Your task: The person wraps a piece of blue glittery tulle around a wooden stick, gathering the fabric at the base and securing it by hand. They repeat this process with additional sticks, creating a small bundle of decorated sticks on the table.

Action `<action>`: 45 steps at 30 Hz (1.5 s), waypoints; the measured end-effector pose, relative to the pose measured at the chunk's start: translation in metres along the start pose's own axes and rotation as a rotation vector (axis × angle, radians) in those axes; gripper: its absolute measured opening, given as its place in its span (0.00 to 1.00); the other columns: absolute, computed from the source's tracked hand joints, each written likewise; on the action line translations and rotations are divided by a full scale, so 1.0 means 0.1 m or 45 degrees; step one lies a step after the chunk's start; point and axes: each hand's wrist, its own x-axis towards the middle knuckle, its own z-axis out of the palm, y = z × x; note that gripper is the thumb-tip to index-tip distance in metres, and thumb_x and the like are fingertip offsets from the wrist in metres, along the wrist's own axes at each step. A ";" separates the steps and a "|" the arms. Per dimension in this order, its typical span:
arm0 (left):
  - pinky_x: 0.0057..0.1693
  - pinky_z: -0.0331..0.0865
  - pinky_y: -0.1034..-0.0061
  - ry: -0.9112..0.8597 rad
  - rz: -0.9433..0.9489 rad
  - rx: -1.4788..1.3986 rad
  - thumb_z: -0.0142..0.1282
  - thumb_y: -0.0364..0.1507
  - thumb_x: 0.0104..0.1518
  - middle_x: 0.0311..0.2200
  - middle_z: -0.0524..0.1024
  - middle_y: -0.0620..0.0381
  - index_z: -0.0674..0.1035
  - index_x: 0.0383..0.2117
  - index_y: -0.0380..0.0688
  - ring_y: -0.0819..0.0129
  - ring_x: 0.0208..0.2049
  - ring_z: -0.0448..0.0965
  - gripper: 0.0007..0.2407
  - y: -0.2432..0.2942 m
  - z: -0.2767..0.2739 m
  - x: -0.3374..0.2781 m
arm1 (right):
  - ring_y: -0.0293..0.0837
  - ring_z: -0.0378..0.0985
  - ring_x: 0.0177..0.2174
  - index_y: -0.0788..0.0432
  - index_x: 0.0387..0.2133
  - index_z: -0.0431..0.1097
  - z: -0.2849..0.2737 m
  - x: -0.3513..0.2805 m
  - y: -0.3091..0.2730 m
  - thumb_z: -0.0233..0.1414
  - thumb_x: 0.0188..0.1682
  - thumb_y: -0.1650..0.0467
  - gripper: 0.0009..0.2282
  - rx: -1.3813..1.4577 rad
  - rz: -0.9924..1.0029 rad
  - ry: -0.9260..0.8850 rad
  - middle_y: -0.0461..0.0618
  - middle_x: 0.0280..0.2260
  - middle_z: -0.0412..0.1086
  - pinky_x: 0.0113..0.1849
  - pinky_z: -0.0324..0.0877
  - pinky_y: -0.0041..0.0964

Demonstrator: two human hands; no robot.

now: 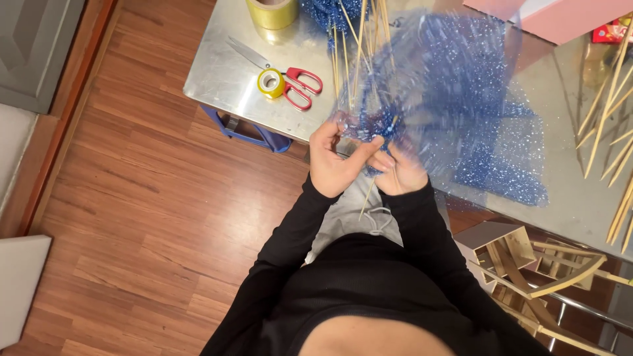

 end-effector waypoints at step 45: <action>0.55 0.65 0.74 0.181 0.117 0.460 0.64 0.19 0.50 0.15 0.69 0.58 0.68 0.19 0.45 0.77 0.30 0.73 0.14 -0.16 0.13 0.17 | 0.33 0.68 0.21 0.64 0.40 0.62 1.51 -0.11 -0.21 0.55 0.54 0.74 0.08 -1.208 -0.727 0.166 0.57 0.29 0.72 0.29 0.67 0.27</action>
